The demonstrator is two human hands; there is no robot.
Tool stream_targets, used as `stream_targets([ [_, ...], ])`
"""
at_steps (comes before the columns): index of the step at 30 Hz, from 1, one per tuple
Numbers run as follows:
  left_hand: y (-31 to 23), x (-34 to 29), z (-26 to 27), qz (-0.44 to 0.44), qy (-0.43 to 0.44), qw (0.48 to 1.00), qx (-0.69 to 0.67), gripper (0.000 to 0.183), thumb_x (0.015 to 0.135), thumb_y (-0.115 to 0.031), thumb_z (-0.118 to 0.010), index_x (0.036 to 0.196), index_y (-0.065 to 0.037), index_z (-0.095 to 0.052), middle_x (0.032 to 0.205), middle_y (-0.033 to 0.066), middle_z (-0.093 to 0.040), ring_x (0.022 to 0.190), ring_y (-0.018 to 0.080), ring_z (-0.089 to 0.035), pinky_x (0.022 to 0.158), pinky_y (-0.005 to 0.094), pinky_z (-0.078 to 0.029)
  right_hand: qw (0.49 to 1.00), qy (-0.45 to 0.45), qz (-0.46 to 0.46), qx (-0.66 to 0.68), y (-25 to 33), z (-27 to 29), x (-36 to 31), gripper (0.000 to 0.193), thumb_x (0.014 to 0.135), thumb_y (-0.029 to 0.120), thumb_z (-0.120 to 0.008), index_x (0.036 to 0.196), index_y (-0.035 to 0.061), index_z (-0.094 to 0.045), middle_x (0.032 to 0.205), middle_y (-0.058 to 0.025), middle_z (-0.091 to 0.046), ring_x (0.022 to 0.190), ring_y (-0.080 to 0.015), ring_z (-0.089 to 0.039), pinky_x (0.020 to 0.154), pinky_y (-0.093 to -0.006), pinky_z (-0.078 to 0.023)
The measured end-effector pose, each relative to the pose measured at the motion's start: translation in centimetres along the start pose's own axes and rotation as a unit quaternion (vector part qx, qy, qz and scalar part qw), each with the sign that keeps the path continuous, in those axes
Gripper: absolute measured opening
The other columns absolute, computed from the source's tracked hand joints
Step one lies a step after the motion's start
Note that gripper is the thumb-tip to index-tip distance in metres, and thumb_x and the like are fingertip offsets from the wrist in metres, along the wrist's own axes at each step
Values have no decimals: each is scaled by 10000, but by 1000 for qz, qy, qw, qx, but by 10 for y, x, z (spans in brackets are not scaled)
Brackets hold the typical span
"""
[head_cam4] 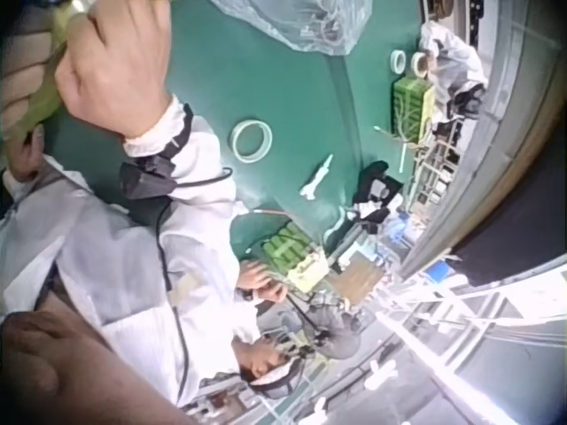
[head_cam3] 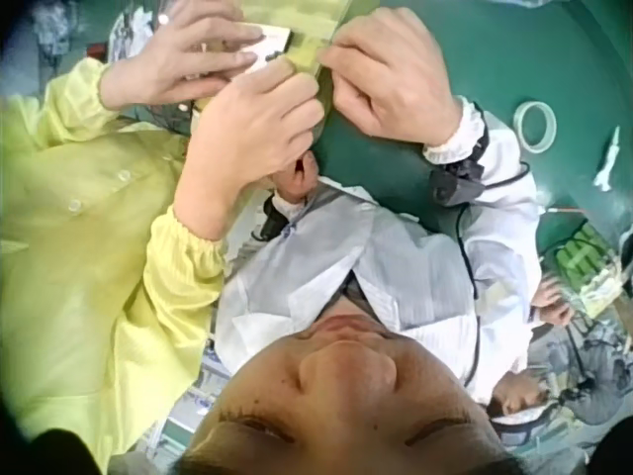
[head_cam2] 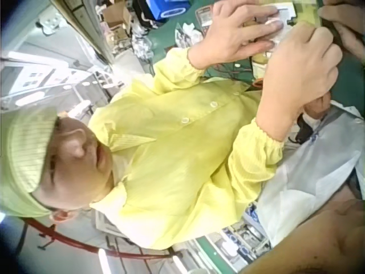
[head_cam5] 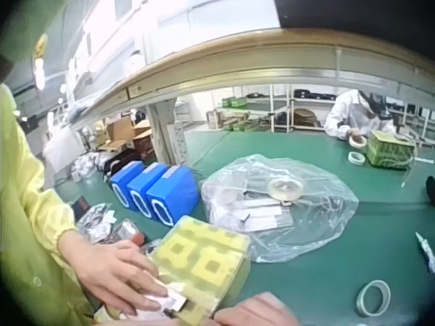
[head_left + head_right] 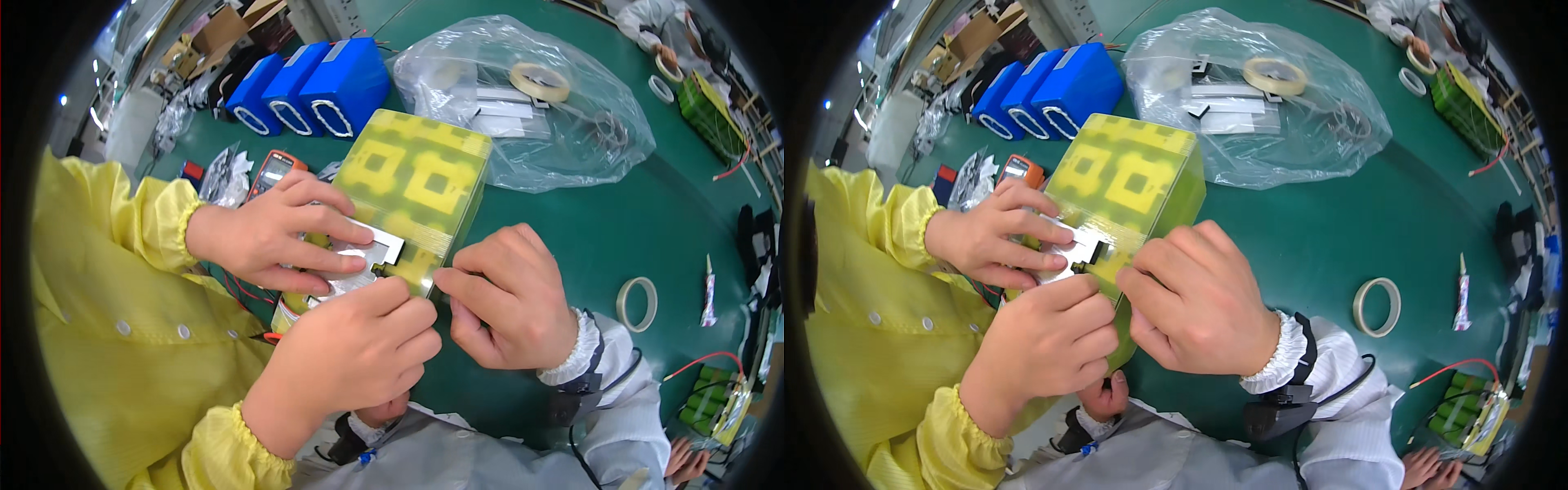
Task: Collaborating with a colleague to test battery pack voltage using a multimeter and apply electrical components.
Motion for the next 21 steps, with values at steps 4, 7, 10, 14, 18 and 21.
stream_targets([
  [4, -5, 6, -2, 8, 5, 999, 49, 161, 658, -193, -660, 717, -93, -550, 769, 32, -463, 770, 212, -506, 698, 299, -451, 999, 26, -19, 0, -4, 5, 2, 276, 662, 114, -739, 922, 51, -667, 880, -49, -560, 774, -239, -548, 685, -377, -400],
  [7, -6, 9, -3, 22, 16, 998, 50, 160, 647, -179, -660, 711, -87, -545, 767, 44, -462, 762, 221, -505, 688, 301, -454, 999, 29, -26, 4, -5, 5, 1, 269, 661, 138, -749, 904, 59, -662, 864, -38, -544, 784, -225, -541, 688, -370, -396],
  [10, -1, 5, -9, 51, 3, 998, 26, 163, 625, -157, -660, 700, -84, -535, 765, 50, -461, 755, 227, -508, 665, 304, -457, 999, 29, -27, 9, -6, 5, 2, 258, 664, 150, -750, 890, 65, -659, 853, -30, -537, 789, -215, -541, 688, -365, -393],
  [14, 9, 0, -12, 69, -13, 997, -13, 186, 593, -152, -663, 697, -81, -527, 773, 39, -466, 753, 220, -517, 629, 301, -459, 999, 41, -31, 6, -9, 2, 1, 223, 680, 173, -744, 853, 75, -642, 841, -23, -526, 789, -208, -541, 687, -360, -393],
  [18, 6, 0, -12, 40, 21, 999, 0, 193, 589, -170, -661, 710, -89, -534, 775, 27, -464, 747, 212, -517, 630, 302, -465, 999, 41, -35, 5, -8, 4, 2, 194, 690, 179, -732, 817, 83, -622, 830, -22, -523, 789, -204, -541, 689, -355, -392],
  [21, 6, 1, -17, 27, 48, 998, 5, 187, 589, -184, -660, 710, -104, -542, 785, 23, -464, 760, 206, -520, 642, 289, -468, 996, 61, -54, 30, -12, 4, 1, 330, 660, 58, -748, 988, 56, -710, 867, -38, -602, 738, -234, -575, 654, -382, -409],
])
Point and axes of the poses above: each hand's wrist, its own x-axis towards the middle knuckle, its own z-axis out of the back of the hand, y = z × x, the point moved 10 cm from there along x, towards the middle knuckle
